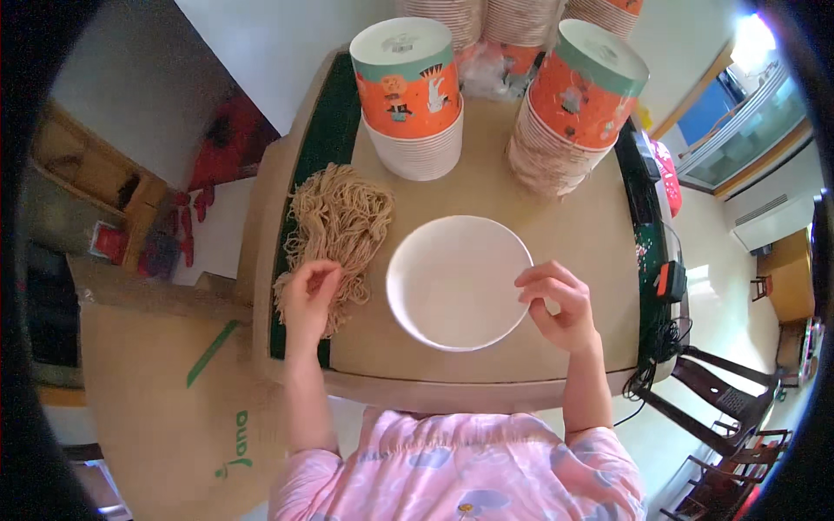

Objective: Thread a thin brown cord through holes in a paper cup to create a handle.

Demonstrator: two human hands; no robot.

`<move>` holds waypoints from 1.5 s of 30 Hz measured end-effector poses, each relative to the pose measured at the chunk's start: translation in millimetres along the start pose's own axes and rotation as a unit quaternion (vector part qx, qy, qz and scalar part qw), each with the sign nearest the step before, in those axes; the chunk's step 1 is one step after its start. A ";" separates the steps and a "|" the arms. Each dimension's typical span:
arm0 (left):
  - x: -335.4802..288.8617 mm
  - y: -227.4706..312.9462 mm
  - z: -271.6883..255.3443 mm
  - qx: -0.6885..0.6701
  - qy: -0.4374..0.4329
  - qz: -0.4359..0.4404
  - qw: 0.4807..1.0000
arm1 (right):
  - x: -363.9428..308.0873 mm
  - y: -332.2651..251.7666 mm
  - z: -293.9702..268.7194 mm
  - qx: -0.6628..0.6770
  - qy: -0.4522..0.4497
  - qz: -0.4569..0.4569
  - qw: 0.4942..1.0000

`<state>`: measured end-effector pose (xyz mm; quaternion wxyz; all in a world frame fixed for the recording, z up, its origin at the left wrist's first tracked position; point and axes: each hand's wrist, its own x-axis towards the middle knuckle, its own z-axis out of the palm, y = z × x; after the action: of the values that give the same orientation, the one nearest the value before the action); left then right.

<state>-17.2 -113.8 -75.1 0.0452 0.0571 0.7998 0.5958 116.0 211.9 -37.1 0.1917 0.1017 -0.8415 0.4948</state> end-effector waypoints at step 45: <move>39.1 -9.0 -6.6 0.447 -0.034 0.239 0.861 | -93.6 -25.2 92.0 0.119 -0.137 0.016 0.983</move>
<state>-57.2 -116.9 -81.9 -0.1017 0.2803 0.9402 0.1645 189.5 117.6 -96.9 0.0531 0.1776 -0.7962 0.5760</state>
